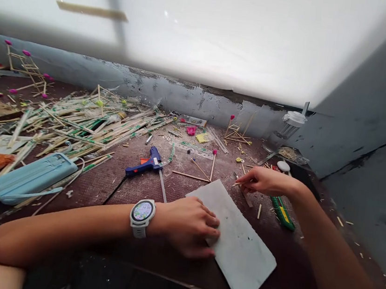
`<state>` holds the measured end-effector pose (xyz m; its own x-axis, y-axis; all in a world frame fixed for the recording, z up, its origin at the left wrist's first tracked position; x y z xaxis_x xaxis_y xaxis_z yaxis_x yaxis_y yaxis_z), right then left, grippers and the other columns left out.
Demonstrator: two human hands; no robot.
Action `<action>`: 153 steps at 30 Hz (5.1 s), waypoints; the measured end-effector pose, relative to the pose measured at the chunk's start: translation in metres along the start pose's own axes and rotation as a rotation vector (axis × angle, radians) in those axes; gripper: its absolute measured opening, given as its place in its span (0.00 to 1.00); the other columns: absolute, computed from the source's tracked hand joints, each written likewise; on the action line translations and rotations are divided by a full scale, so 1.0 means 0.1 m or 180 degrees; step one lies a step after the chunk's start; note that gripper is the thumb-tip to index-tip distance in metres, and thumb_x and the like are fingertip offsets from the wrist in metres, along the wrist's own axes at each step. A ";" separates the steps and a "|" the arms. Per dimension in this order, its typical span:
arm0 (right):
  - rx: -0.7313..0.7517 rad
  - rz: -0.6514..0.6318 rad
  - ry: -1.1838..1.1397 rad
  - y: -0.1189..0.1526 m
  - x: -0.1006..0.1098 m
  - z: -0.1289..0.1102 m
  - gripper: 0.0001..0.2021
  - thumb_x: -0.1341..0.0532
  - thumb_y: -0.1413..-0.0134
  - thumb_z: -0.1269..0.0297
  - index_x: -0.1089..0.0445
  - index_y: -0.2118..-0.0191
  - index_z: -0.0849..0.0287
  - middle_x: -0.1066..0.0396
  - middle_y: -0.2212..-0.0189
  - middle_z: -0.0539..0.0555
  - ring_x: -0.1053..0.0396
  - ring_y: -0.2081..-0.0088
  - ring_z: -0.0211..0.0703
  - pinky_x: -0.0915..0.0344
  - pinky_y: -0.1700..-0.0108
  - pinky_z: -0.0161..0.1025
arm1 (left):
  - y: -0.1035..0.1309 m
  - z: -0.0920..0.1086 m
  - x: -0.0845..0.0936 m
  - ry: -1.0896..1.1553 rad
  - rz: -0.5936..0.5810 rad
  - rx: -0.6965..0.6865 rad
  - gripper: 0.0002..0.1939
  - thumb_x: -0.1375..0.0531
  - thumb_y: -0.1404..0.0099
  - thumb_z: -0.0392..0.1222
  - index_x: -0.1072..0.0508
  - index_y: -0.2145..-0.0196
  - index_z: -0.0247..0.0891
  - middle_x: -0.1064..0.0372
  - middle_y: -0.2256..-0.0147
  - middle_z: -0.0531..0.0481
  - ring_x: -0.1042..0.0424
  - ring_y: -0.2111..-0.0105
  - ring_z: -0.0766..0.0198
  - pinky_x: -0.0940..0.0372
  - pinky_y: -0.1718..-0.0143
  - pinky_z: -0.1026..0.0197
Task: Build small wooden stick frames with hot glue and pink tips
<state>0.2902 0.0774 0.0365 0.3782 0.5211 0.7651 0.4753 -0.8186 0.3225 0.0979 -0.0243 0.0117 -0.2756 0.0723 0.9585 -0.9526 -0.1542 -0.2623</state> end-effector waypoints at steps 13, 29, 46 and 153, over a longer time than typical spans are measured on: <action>0.0393 -0.0264 0.0054 0.21 -0.37 -0.88 0.06 0.46 0.30 0.62 0.34 0.59 0.55 0.18 0.62 0.54 0.21 0.67 0.42 0.31 0.67 0.35 | 0.07 -0.47 0.08 0.1761 0.0853 0.1445 0.09 0.40 0.25 0.40 0.26 0.51 0.36 0.19 0.60 0.46 0.20 0.62 0.59 0.30 0.59 0.60; 0.0508 0.0783 -0.0975 0.02 -0.13 -0.80 0.18 0.30 0.44 0.45 0.20 0.62 0.57 0.17 0.65 0.56 0.21 0.64 0.47 0.27 0.62 0.40 | 0.14 -0.64 -0.19 0.4723 0.1738 0.2306 0.30 0.30 0.38 0.64 0.20 0.56 0.30 0.18 0.60 0.40 0.17 0.60 0.55 0.21 0.51 0.50; 0.0537 0.1443 0.0194 -0.08 -0.19 -0.52 0.11 0.38 0.36 0.59 0.21 0.53 0.54 0.16 0.64 0.54 0.18 0.63 0.48 0.25 0.58 0.42 | 0.06 -0.29 -0.05 0.0583 0.0816 0.1289 0.13 0.39 0.26 0.48 0.25 0.55 0.34 0.22 0.55 0.39 0.21 0.54 0.49 0.25 0.52 0.48; 0.1606 0.1899 0.0736 0.05 -0.72 -0.48 0.06 0.40 0.32 0.72 0.29 0.61 0.55 0.21 0.69 0.52 0.27 0.66 0.45 0.38 0.54 0.45 | 0.07 0.25 -0.23 -0.1483 0.0206 0.0993 0.52 0.54 0.29 0.75 0.25 0.45 0.15 0.28 0.46 0.12 0.24 0.45 0.30 0.33 0.46 0.40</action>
<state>0.2267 0.0241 0.0099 0.5335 -0.0765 0.8423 0.5671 -0.7065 -0.4234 0.1004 -0.0517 -0.0098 -0.1788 -0.3789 0.9080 -0.8329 -0.4329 -0.3447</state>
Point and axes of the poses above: each hand's wrist, its own y-axis away from the middle knuckle, its own x-axis out of the back of the hand, z = x × y, the point moved 7 cm from there along -y, towards the middle knuckle
